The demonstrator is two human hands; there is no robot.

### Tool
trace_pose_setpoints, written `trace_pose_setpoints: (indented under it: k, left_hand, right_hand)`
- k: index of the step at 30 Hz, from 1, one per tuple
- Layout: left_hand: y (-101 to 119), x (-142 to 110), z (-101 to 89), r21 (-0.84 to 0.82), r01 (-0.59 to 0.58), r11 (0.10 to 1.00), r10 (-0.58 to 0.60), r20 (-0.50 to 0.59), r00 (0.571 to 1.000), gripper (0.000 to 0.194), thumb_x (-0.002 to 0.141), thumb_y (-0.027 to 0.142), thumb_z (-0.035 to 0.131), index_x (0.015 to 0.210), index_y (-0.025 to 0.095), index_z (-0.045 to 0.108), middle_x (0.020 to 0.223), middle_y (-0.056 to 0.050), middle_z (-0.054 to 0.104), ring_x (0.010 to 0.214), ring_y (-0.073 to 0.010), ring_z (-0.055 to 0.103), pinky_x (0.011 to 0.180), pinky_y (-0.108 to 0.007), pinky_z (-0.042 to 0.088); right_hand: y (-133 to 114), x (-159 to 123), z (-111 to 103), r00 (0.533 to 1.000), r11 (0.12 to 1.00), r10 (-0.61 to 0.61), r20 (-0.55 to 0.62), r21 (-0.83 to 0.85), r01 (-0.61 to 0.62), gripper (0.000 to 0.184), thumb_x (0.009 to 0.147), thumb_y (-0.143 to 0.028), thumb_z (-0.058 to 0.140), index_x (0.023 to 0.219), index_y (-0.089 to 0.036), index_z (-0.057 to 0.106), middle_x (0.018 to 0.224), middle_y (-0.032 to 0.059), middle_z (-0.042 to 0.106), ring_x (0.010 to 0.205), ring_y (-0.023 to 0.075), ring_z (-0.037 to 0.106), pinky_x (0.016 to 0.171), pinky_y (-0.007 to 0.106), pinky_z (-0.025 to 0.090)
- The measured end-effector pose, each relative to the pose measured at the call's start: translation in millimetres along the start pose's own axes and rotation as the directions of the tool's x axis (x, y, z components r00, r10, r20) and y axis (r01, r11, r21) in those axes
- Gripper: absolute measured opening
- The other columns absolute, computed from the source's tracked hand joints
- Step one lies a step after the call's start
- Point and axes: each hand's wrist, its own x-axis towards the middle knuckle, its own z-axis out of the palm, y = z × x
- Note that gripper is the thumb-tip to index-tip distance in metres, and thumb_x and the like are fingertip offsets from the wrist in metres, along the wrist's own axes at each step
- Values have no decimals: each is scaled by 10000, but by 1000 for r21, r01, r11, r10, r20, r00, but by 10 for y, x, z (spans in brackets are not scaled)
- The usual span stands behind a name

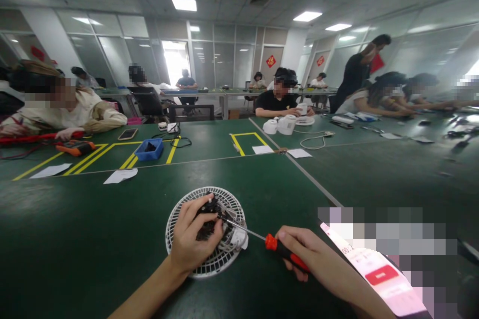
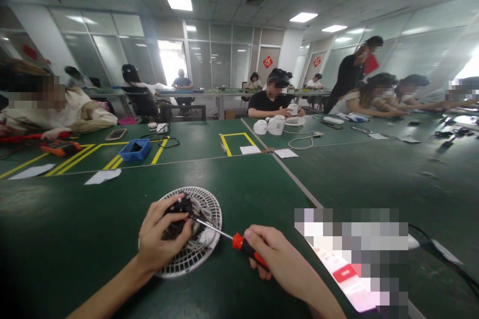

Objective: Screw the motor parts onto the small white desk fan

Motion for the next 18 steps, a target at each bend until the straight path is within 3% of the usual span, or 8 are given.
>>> trace_pose_setpoints:
  k: [2, 4, 7, 12, 18]
  left_hand:
    - [2, -2, -2, -5, 11, 1000, -11, 1, 1000, 167, 803, 99, 741, 931, 186, 679, 1228, -127, 690, 1088, -263, 649, 909, -449, 565]
    - [4, -1, -3, -12, 16, 1000, -16, -1, 1000, 166, 804, 95, 739, 929, 186, 678, 1227, -124, 690, 1091, -261, 648, 910, -445, 563]
    - [5, 3, -3, -19, 18, 1000, -18, -9, 1000, 163, 808, 92, 735, 929, 184, 677, 1225, -123, 691, 1084, -256, 648, 903, -434, 565]
    - [18, 0, 10, -4, 30, 1000, -30, -12, 999, 153, 812, 107, 734, 927, 188, 674, 1240, -125, 690, 1089, -261, 648, 917, -449, 565]
    - [47, 11, 35, 3, 50, 999, -50, -8, 999, 135, 822, 115, 719, 918, 196, 668, 1211, -119, 701, 1083, -260, 656, 905, -459, 577]
  right_hand:
    - [4, 9, 8, 1000, 1000, 12, 15, 1, -12, 558, 919, -747, 469, 907, -201, 582, 683, -22, 590, 511, 97, 507, 490, 224, 362]
    - [16, 15, 4, 1000, 1000, -12, -9, 6, 12, 563, 917, -745, 481, 1110, -224, 571, 715, -27, 598, 514, 105, 518, 470, 217, 364]
    - [38, 12, -26, 994, 996, -76, -82, 43, 80, 652, 872, -698, 609, 1341, -286, 423, 869, -23, 594, 547, 110, 554, 451, 214, 396]
    - [45, 3, -106, 989, 987, -60, -135, 140, 79, 838, 681, -503, 848, 1344, -308, 374, 893, -35, 540, 648, 144, 592, 473, 221, 441]
    - [31, 23, -130, 983, 989, -40, -178, 133, 64, 797, 692, -604, 813, 1305, -257, 440, 846, -4, 633, 687, 194, 643, 574, 299, 507]
